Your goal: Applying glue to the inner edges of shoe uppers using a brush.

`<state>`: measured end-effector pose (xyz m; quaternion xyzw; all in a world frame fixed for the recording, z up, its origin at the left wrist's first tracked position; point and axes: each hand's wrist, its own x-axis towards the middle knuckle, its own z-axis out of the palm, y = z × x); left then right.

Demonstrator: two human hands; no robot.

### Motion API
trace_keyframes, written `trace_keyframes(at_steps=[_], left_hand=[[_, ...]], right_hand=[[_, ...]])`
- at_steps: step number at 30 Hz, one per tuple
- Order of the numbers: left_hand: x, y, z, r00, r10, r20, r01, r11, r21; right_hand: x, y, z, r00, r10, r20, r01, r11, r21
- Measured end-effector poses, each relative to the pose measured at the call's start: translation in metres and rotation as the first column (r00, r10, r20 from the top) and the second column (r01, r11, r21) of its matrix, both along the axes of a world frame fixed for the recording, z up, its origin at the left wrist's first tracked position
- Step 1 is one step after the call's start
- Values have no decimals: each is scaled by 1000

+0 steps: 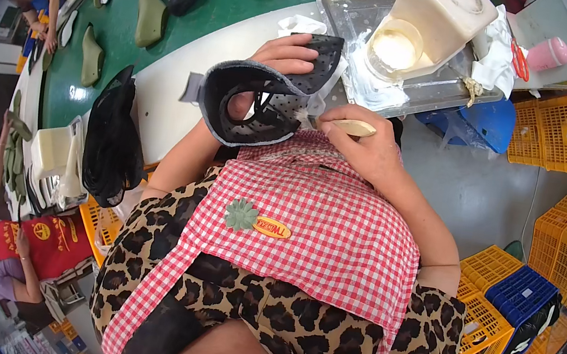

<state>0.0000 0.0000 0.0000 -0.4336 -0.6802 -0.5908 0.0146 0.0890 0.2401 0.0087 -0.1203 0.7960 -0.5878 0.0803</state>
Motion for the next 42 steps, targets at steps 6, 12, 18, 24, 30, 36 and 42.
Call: trace_keyframes(at_steps=[6, 12, 18, 24, 30, 36, 42], left_hand=[[4, 2, 8, 946, 212, -245, -219, 976, 2], [0, -4, 9, 895, 277, -348, -298, 955, -5], [-4, -9, 4, 921, 300, -249, -303, 953, 25], [4, -11, 7, 983, 176, -50, -163, 968, 190], [14, -46, 26, 802, -127, 583, -105, 932, 347], [-7, -74, 38, 827, -33, 561, 63, 997, -34], [-15, -67, 28, 860, -48, 508, 137, 981, -139]], right_hand=[[4, 3, 15, 986, 64, 154, -36, 983, -180], [6, 8, 28, 966, 190, 177, -133, 948, -290], [0, 9, 26, 962, 167, 216, -95, 946, -311], [-27, 3, -4, 993, -43, -108, 40, 999, -35], [-36, 9, 6, 966, -158, -207, 122, 977, -175], [-39, 3, 58, 755, -61, -653, 119, 992, 46], [-58, -24, 111, 272, 198, -942, 172, 953, 250]])
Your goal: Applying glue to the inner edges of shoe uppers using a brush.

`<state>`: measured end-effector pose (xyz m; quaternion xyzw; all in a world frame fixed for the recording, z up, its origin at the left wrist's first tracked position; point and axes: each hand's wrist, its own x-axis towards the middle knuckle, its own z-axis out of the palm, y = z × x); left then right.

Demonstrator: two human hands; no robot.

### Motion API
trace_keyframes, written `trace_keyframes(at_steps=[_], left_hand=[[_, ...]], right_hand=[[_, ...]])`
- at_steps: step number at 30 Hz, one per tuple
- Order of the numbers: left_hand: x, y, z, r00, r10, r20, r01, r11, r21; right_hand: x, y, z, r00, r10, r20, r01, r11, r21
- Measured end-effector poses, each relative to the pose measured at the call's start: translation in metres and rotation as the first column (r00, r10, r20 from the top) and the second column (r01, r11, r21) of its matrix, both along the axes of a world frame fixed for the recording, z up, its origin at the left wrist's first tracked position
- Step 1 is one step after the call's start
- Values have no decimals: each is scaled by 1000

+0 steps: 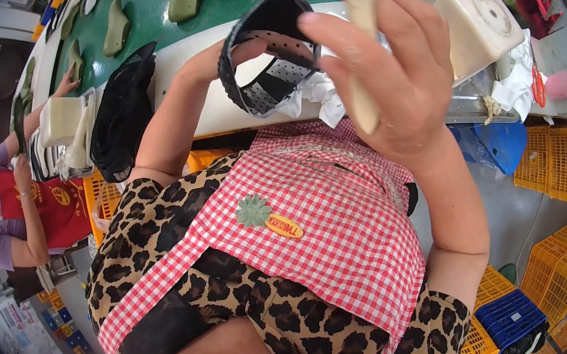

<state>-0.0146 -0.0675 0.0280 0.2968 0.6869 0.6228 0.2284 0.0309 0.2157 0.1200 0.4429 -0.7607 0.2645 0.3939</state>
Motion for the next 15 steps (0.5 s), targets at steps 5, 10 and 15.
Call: trace_keyframes(at_steps=[5, 10, 15], left_hand=[[8, 11, 15, 987, -32, -156, 25, 999, -46], [13, 8, 13, 989, 79, -127, -99, 983, -157], [21, -31, 2, 965, 252, 75, -262, 948, 181]], right_hand=[[3, -34, 36, 999, 49, 22, -50, 999, 20], [-68, -72, 21, 414, -34, -910, -304, 937, -173], [-3, -39, 40, 998, -48, 36, 45, 996, 81]])
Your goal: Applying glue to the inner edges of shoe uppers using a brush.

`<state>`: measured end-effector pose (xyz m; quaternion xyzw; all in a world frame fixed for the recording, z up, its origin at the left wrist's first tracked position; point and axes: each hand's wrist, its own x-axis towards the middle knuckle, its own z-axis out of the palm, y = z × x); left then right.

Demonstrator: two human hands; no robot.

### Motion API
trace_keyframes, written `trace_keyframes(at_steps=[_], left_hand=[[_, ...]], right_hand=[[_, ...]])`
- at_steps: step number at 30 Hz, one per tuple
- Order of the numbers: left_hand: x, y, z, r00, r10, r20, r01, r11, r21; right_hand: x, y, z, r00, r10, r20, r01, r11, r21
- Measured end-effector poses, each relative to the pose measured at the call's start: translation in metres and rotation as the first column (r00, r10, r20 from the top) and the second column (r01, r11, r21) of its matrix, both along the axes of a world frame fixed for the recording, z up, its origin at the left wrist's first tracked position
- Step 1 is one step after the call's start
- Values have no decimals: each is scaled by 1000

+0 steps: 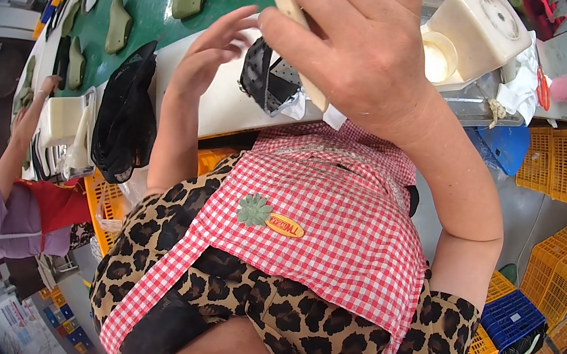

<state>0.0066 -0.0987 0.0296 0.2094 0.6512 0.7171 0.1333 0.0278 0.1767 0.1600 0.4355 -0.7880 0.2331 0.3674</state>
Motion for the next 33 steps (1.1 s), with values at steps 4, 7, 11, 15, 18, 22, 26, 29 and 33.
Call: trace_keyframes(at_steps=[4, 7, 11, 15, 18, 22, 26, 29, 33], left_hand=[[31, -28, -39, 976, 100, 191, -49, 966, -252], [40, -4, -48, 958, 35, 283, 48, 958, -283], [33, -1, -77, 942, 100, 320, -62, 990, -126], [31, -6, -71, 938, 93, 334, -117, 992, 55], [30, 0, -67, 944, 103, 312, -148, 981, 124], [32, 5, -68, 934, 105, 341, -178, 966, 189], [35, 15, -65, 945, 108, 309, -169, 970, 176], [39, 22, -59, 952, 107, 287, -158, 974, 163], [38, 24, -52, 974, 88, 207, -113, 987, 113]], right_hand=[[-8, -3, -6, 999, -11, -44, 9, 999, -42], [-14, -4, -11, 999, -8, -48, 5, 998, -65], [-10, 4, -13, 993, -74, -96, 68, 996, -60], [23, 47, -25, 999, 35, 34, -32, 995, -92], [43, 54, -52, 875, 218, 433, -89, 951, -297], [38, 42, -113, 635, 230, 737, 106, 920, -378], [29, 29, -132, 436, 325, 839, 191, 878, -439], [22, 23, -135, 426, 307, 851, 124, 912, -391], [10, 24, -157, 474, 276, 836, 53, 939, -340]])
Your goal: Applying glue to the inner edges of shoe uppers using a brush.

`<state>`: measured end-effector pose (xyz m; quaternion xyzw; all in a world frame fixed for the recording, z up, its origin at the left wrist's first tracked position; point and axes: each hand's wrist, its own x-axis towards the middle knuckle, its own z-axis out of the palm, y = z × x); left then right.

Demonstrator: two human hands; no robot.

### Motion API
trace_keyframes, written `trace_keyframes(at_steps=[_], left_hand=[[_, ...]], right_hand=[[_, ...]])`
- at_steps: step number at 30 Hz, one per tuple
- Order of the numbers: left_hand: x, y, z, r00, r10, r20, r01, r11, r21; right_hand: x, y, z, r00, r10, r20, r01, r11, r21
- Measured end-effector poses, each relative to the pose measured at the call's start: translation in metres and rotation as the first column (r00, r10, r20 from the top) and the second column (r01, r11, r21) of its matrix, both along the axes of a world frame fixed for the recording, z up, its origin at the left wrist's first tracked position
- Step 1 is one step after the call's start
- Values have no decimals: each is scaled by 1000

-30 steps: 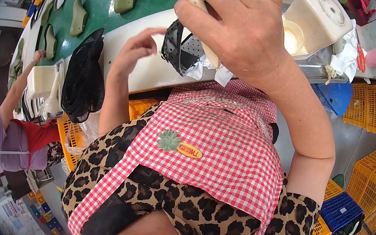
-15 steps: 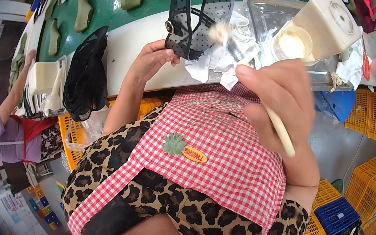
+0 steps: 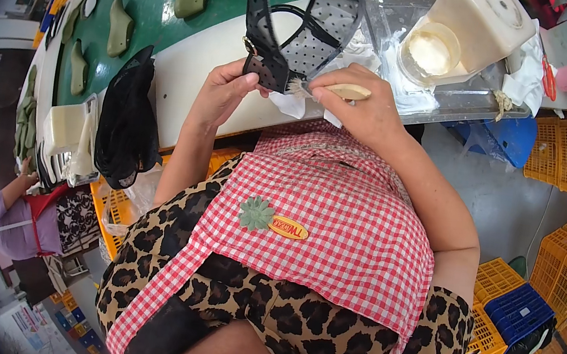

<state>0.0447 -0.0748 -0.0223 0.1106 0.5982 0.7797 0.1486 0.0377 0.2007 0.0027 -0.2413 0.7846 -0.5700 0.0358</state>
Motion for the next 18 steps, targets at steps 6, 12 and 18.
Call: trace_keyframes(at_steps=[6, 12, 18], left_hand=[[-2, -6, 2, 999, -31, -21, 29, 998, -62], [-8, -12, 9, 1000, 12, 5, -11, 995, -102], [-15, -26, 34, 999, 34, 12, -32, 995, -97]], right_hand=[[-8, 5, -8, 983, -105, -153, 110, 994, 27], [-4, 1, 22, 993, -3, -116, -4, 999, -54], [-20, -9, 5, 981, -2, -195, -6, 999, -41]])
